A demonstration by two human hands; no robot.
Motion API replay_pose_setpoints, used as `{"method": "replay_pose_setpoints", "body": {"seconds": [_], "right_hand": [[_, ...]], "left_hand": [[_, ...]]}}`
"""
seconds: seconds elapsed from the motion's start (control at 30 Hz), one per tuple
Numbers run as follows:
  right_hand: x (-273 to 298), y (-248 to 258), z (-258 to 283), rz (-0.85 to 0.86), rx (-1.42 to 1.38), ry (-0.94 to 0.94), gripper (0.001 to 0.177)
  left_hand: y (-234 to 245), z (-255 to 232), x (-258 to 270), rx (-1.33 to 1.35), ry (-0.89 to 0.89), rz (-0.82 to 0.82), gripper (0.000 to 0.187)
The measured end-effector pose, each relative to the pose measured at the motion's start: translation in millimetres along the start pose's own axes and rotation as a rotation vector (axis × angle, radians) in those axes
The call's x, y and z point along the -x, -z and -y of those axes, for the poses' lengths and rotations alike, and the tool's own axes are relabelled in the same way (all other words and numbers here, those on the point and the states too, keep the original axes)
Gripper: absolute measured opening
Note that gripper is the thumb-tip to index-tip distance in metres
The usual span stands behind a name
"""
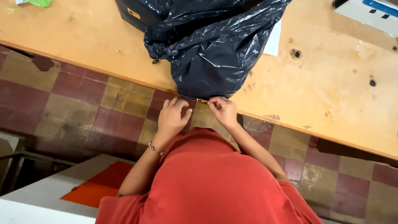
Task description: The person places items into black plastic bags, ties the bags closed, and affixes shipping labels to each package. The process is repeated for multiple items on a wooden workbench.
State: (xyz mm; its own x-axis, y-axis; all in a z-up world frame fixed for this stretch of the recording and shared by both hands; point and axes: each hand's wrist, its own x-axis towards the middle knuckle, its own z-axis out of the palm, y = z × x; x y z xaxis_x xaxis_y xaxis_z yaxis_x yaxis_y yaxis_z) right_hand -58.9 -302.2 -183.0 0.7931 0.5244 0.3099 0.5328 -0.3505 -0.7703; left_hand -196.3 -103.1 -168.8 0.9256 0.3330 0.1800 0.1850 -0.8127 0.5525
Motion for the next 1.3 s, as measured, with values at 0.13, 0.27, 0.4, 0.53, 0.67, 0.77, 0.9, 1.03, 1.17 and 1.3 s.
{"method": "replay_pose_setpoints", "body": {"seconds": [0.13, 0.27, 0.4, 0.53, 0.67, 0.77, 0.9, 1.03, 1.17, 1.3], "right_hand": [[0.2, -1.8, -3.7, -0.042, 0.084, -0.019, 0.005], [2.3, -5.7, -0.9, -0.101, 0.094, -0.051, 0.005], [2.7, -12.5, -2.0, -0.144, 0.107, -0.092, 0.005], [4.1, -19.3, -8.4, -0.181, 0.128, -0.113, 0.005], [7.4, -22.9, -9.7, -0.186, 0.194, -0.128, 0.003], [4.9, -21.8, -10.3, -0.192, 0.287, -0.129, 0.006], [10.8, -3.6, -4.0, -0.204, 0.321, -0.105, 0.005], [11.7, -5.3, 3.5, 0.018, 0.377, 0.001, 0.010], [-11.6, -13.4, 11.5, 0.248, 0.518, -0.153, 0.017], [-0.6, -4.7, 1.6, 0.270, 0.574, -0.267, 0.026]], "left_hand": [[-8.7, -3.2, -7.6, 0.018, -0.049, 0.045, 0.023], [-28.0, -4.5, -14.8, 0.036, -0.098, 0.142, 0.027], [-23.6, -15.2, -22.5, 0.053, -0.084, 0.247, 0.033], [-30.4, -14.1, -28.0, 0.005, -0.110, 0.221, 0.037], [-14.6, -23.4, -32.7, -0.063, -0.140, 0.180, 0.041], [-14.1, -26.0, -35.5, -0.112, -0.109, 0.230, 0.045], [-12.2, -25.1, -34.3, -0.174, -0.071, 0.273, 0.050], [-0.9, -37.7, -43.9, -0.168, -0.032, 0.471, 0.048], [-19.0, -29.6, -61.5, -0.264, -0.102, 0.519, 0.049], [3.4, -19.7, -58.0, -0.128, -0.023, 0.477, 0.040]]}}
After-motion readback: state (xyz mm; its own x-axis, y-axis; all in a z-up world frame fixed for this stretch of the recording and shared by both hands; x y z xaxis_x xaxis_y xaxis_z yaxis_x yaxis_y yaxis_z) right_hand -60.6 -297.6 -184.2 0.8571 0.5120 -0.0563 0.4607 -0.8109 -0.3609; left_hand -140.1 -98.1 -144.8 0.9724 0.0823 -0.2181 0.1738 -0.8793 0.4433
